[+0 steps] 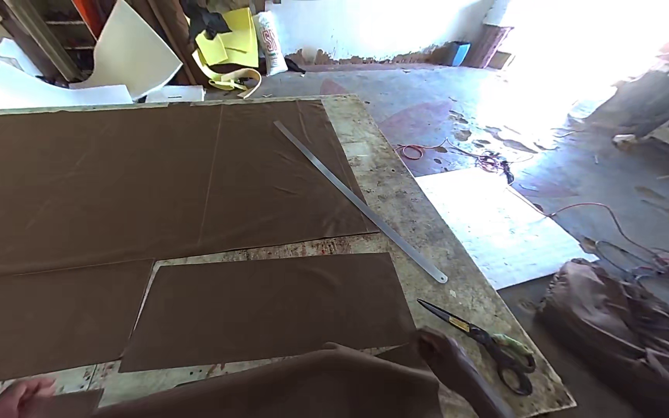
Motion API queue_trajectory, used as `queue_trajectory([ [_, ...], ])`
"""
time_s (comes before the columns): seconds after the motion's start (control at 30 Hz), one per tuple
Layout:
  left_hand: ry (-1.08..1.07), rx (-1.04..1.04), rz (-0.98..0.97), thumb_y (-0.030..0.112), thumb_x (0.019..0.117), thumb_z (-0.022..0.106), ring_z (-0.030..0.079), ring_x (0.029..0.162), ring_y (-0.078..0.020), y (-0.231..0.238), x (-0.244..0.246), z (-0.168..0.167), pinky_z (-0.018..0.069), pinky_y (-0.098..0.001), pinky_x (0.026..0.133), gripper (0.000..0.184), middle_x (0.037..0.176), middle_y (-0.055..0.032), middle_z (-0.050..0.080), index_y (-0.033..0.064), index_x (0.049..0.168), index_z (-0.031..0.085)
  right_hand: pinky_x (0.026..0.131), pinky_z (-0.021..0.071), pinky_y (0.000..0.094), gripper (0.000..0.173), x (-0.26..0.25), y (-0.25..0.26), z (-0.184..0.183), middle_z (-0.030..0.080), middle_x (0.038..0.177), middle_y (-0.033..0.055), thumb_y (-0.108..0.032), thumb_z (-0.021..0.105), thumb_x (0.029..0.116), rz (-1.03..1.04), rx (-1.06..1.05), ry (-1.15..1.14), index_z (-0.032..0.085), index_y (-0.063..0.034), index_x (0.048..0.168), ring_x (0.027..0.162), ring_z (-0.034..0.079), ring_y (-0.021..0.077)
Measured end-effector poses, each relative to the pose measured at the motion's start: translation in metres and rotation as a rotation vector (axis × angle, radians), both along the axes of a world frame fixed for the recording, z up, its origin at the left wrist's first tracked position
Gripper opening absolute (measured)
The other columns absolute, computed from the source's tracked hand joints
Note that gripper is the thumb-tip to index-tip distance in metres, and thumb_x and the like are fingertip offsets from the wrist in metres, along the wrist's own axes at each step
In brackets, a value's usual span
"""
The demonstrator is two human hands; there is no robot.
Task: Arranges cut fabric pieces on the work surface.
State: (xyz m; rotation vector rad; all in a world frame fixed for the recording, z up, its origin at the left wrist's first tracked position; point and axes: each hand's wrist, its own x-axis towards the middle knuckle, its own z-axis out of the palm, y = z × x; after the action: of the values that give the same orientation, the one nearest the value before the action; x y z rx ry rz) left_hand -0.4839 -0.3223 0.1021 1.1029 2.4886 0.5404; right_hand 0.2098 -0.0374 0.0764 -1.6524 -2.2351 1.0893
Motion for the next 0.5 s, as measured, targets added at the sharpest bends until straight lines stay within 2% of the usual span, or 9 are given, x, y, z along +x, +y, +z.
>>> queue_trajectory([
  [0.07,0.013,0.061,-0.057,0.023,0.1054,0.054,0.065,0.110,-0.0399,0.050,-0.006,-0.006,0.0505,-0.0603,0.098,0.037,0.121,-0.0277,0.065,-0.0031,0.131,0.059,0.096,0.0538,0.0543,0.036,-0.035,0.037,0.004,0.068,0.124,0.0147,-0.025,0.055,0.1021,-0.051,-0.005,-0.037,0.063,-0.0090,0.134,0.107,0.068,0.0300],
  [0.13,0.009,0.018,-0.113,0.023,0.1031,0.061,0.064,0.116,-0.0389,0.111,0.003,-0.021,0.0497,-0.0604,0.102,0.039,0.128,-0.0237,0.065,0.0027,0.136,0.060,0.105,0.0484,0.0569,0.054,-0.064,0.075,-0.003,0.058,0.143,0.0174,-0.032,0.066,0.0980,-0.148,0.005,-0.115,0.054,-0.0115,0.146,0.124,0.061,0.0352],
  [0.17,0.011,-0.014,-0.154,0.022,0.1013,0.064,0.063,0.120,-0.0403,0.139,0.007,-0.031,0.0482,-0.0612,0.103,0.042,0.131,-0.0239,0.063,0.0036,0.139,0.058,0.106,0.0468,0.0587,0.063,-0.074,0.093,-0.014,0.053,0.148,0.0195,-0.034,0.071,0.0952,-0.202,0.038,-0.150,0.049,-0.0108,0.150,0.128,0.058,0.0382],
  [0.23,0.048,-0.085,-0.237,0.021,0.0991,0.067,0.055,0.130,-0.0444,0.185,0.014,-0.050,0.0425,-0.0631,0.109,0.052,0.141,-0.0254,0.057,0.0046,0.146,0.052,0.104,0.0469,0.0618,0.081,-0.083,0.122,-0.038,0.047,0.152,0.0247,-0.038,0.075,0.0908,-0.304,0.108,-0.244,0.039,-0.0073,0.156,0.129,0.057,0.0433],
  [0.3,0.123,-0.148,-0.275,0.023,0.0991,0.067,0.049,0.136,-0.0437,0.218,0.015,-0.064,0.0379,-0.0617,0.114,0.057,0.145,-0.0224,0.055,0.0085,0.151,0.048,0.101,0.0493,0.0621,0.084,-0.086,0.141,-0.056,0.049,0.148,0.0263,-0.038,0.076,0.0900,-0.397,0.128,-0.291,0.036,-0.0054,0.157,0.126,0.058,0.0445],
  [0.37,0.156,-0.164,-0.288,0.026,0.0962,0.071,0.045,0.139,-0.0450,0.238,0.008,-0.074,0.0370,-0.0622,0.114,0.067,0.150,-0.0218,0.050,0.0109,0.155,0.043,0.099,0.0496,0.0618,0.069,-0.090,0.150,-0.055,0.063,0.134,0.0221,-0.032,0.073,0.0915,-0.457,0.040,-0.247,0.047,-0.0102,0.151,0.121,0.062,0.0412],
  [0.43,0.139,-0.174,-0.297,0.024,0.0905,0.079,0.046,0.137,-0.0465,0.252,0.001,-0.077,0.0396,-0.0628,0.112,0.080,0.153,-0.0241,0.045,0.0101,0.158,0.037,0.091,0.0527,0.0597,0.042,-0.086,0.156,-0.050,0.072,0.113,0.0165,-0.026,0.074,0.0892,-0.453,-0.039,-0.157,0.066,-0.0131,0.129,0.106,0.068,0.0356],
  [0.47,0.114,-0.196,-0.296,0.023,0.0883,0.081,0.051,0.132,-0.0459,0.258,-0.002,-0.075,0.0429,-0.0620,0.109,0.087,0.148,-0.0252,0.049,0.0104,0.160,0.033,0.086,0.0545,0.0568,0.032,-0.083,0.158,-0.046,0.074,0.104,0.0146,-0.023,0.074,0.0894,-0.439,-0.074,-0.105,0.071,-0.0120,0.119,0.096,0.070,0.0322],
  [0.5,0.072,-0.223,-0.301,0.023,0.0878,0.082,0.057,0.124,-0.0441,0.261,-0.005,-0.071,0.0459,-0.0607,0.106,0.089,0.138,-0.0256,0.056,0.0111,0.160,0.031,0.078,0.0555,0.0527,0.024,-0.081,0.158,-0.040,0.072,0.096,0.0138,-0.020,0.072,0.0905,-0.430,-0.093,-0.036,0.072,-0.0097,0.112,0.085,0.069,0.0291],
])
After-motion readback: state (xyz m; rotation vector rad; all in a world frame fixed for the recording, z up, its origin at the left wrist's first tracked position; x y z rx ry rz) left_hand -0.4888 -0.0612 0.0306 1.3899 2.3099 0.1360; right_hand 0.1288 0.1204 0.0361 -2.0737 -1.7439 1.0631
